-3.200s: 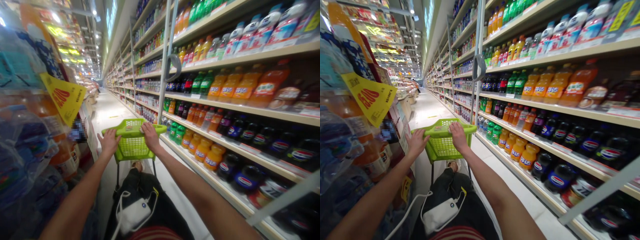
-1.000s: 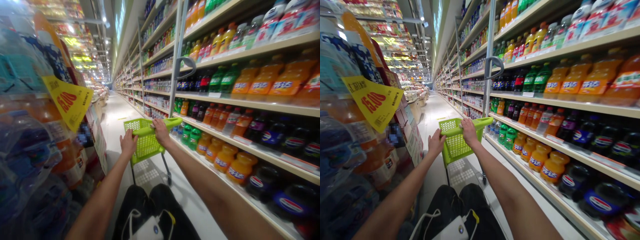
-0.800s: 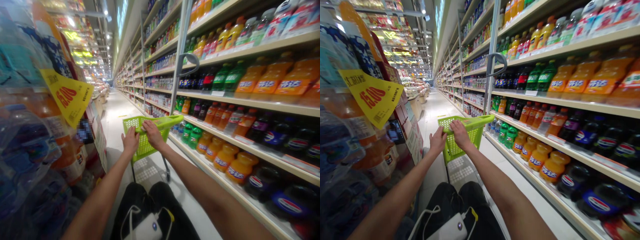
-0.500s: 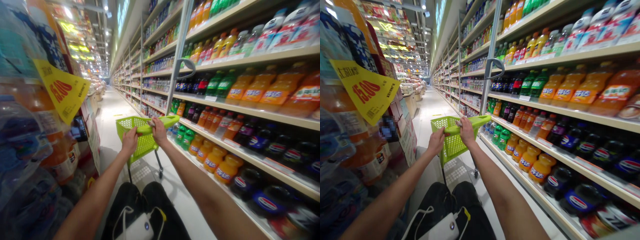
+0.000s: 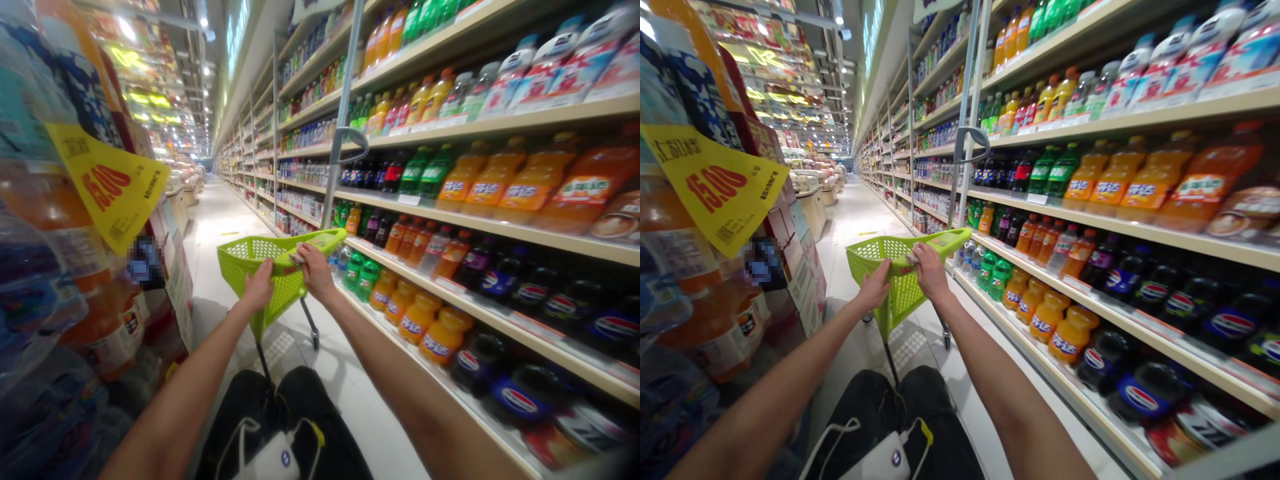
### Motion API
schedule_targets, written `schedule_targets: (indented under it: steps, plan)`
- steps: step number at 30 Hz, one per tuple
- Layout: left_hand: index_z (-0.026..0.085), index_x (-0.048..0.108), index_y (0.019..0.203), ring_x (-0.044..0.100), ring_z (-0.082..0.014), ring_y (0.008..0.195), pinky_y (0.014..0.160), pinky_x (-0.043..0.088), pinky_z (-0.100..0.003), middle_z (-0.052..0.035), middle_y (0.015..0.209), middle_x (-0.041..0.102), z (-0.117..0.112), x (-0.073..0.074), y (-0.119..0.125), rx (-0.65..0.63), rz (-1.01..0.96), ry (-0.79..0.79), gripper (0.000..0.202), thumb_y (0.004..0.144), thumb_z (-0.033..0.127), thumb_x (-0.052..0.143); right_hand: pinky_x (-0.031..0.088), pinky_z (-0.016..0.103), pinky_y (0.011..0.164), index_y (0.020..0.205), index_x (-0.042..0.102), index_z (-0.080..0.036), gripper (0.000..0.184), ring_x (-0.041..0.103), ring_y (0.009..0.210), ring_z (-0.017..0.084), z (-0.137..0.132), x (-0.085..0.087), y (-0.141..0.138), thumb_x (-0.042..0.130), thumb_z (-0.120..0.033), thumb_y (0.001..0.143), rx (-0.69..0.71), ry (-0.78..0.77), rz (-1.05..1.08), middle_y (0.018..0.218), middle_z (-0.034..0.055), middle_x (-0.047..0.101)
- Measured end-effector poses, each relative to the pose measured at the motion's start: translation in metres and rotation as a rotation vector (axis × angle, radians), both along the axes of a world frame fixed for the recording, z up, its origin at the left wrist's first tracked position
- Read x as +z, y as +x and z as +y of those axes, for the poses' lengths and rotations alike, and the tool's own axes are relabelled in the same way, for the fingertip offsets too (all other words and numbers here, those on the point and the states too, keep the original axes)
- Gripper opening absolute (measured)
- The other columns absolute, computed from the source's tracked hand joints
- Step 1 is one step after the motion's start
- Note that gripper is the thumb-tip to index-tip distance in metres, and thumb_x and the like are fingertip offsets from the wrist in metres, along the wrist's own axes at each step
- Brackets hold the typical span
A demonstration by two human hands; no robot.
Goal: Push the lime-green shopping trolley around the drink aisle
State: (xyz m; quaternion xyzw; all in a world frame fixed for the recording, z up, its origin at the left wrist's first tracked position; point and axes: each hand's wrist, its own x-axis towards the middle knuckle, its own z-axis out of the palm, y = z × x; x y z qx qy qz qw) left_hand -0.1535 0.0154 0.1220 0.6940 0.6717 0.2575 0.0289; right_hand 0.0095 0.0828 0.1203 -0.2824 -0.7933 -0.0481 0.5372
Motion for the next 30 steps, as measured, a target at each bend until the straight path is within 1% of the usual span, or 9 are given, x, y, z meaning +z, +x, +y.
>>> schedule_targets:
  steps: [3, 7, 11, 15, 18, 20, 24, 26, 30]
  plan:
    - [0.023, 0.021, 0.139, 0.018, -0.0231, 0.135, 0.105, 0.018, -0.058, -0.0036, 0.147, 0.021, 0.005, 0.002, 0.005, -0.002, 0.066, -0.023, 0.067, 0.075, 0.013, 0.037, 0.033, 0.044, 0.101, 0.107, 0.057, -0.014, 0.037, 0.044, 0.116, 0.021, 0.010, 0.000, 0.007, 0.038, -0.009, 0.076, -0.090, -0.053, 0.050, 0.120, 0.0132, 0.054]
    - [0.025, 0.025, 0.137, 0.022, -0.0241, 0.134, 0.104, 0.018, -0.060, -0.0042, 0.146, 0.026, 0.011, 0.012, 0.017, -0.041, 0.124, -0.045, 0.065, 0.075, 0.012, 0.037, 0.031, 0.042, 0.103, 0.107, 0.057, -0.014, 0.038, 0.043, 0.117, 0.020, 0.011, 0.004, 0.010, 0.039, -0.006, 0.074, -0.136, -0.087, -0.002, 0.119, 0.0118, 0.054]
    - [0.025, 0.032, 0.134, 0.026, -0.0226, 0.132, 0.105, 0.020, -0.057, -0.0042, 0.143, 0.032, 0.016, 0.015, 0.025, -0.076, 0.177, -0.008, 0.058, 0.077, 0.014, 0.036, 0.026, 0.039, 0.107, 0.108, 0.057, -0.014, 0.037, 0.039, 0.121, 0.019, 0.000, 0.008, 0.008, 0.042, -0.005, 0.075, -0.143, -0.070, -0.122, 0.123, 0.0101, 0.052]
    - [0.020, 0.037, 0.131, 0.033, -0.0235, 0.128, 0.104, 0.026, -0.052, -0.0087, 0.137, 0.042, 0.028, 0.013, 0.023, -0.041, 0.208, 0.048, 0.054, 0.077, 0.017, 0.036, 0.026, 0.038, 0.107, 0.108, 0.057, -0.014, 0.035, 0.039, 0.121, 0.019, -0.003, 0.015, 0.014, 0.043, -0.005, 0.077, -0.208, -0.126, -0.138, 0.124, 0.0108, 0.051]
    - [0.019, 0.031, 0.133, 0.034, -0.0238, 0.128, 0.104, 0.030, -0.047, -0.0080, 0.141, 0.036, 0.044, 0.011, 0.020, -0.030, 0.208, 0.032, 0.059, 0.075, 0.020, 0.040, 0.030, 0.035, 0.105, 0.106, 0.057, -0.014, 0.033, 0.045, 0.116, 0.018, 0.001, 0.021, 0.024, 0.045, -0.005, 0.076, -0.218, -0.157, -0.143, 0.120, 0.0101, 0.055]
    - [0.020, 0.029, 0.134, 0.033, -0.0225, 0.129, 0.103, 0.032, -0.043, -0.0069, 0.142, 0.034, 0.053, 0.009, 0.022, -0.071, 0.228, -0.030, 0.060, 0.075, 0.021, 0.042, 0.030, 0.034, 0.104, 0.106, 0.057, -0.014, 0.032, 0.045, 0.115, 0.018, 0.004, 0.023, 0.031, 0.047, -0.006, 0.076, -0.220, -0.161, -0.169, 0.119, 0.0098, 0.055]
    - [0.019, 0.020, 0.136, 0.026, -0.0220, 0.132, 0.104, 0.025, -0.053, -0.0054, 0.147, 0.023, 0.056, 0.008, 0.033, -0.067, 0.289, -0.065, 0.057, 0.081, 0.021, 0.037, 0.028, 0.034, 0.105, 0.107, 0.056, -0.013, 0.031, 0.039, 0.121, 0.018, 0.008, 0.020, 0.040, 0.047, -0.007, 0.078, -0.254, -0.150, -0.178, 0.124, 0.0099, 0.051]
    - [0.019, 0.020, 0.135, 0.025, -0.0221, 0.131, 0.103, 0.022, -0.057, -0.0052, 0.147, 0.022, 0.052, 0.009, 0.040, -0.084, 0.329, -0.058, 0.055, 0.082, 0.020, 0.035, 0.027, 0.035, 0.106, 0.107, 0.056, -0.013, 0.031, 0.037, 0.122, 0.018, 0.007, 0.017, 0.044, 0.046, -0.006, 0.078, -0.286, -0.148, -0.139, 0.125, 0.0096, 0.051]
    - [0.021, 0.022, 0.134, 0.032, -0.0233, 0.127, 0.102, 0.021, -0.056, -0.0037, 0.146, 0.025, 0.044, 0.011, 0.053, -0.097, 0.396, -0.029, 0.053, 0.082, 0.022, 0.033, 0.027, 0.033, 0.107, 0.106, 0.057, -0.012, 0.033, 0.037, 0.123, 0.018, 0.004, 0.016, 0.054, 0.047, -0.004, 0.075, -0.325, -0.146, -0.092, 0.123, 0.0093, 0.052]
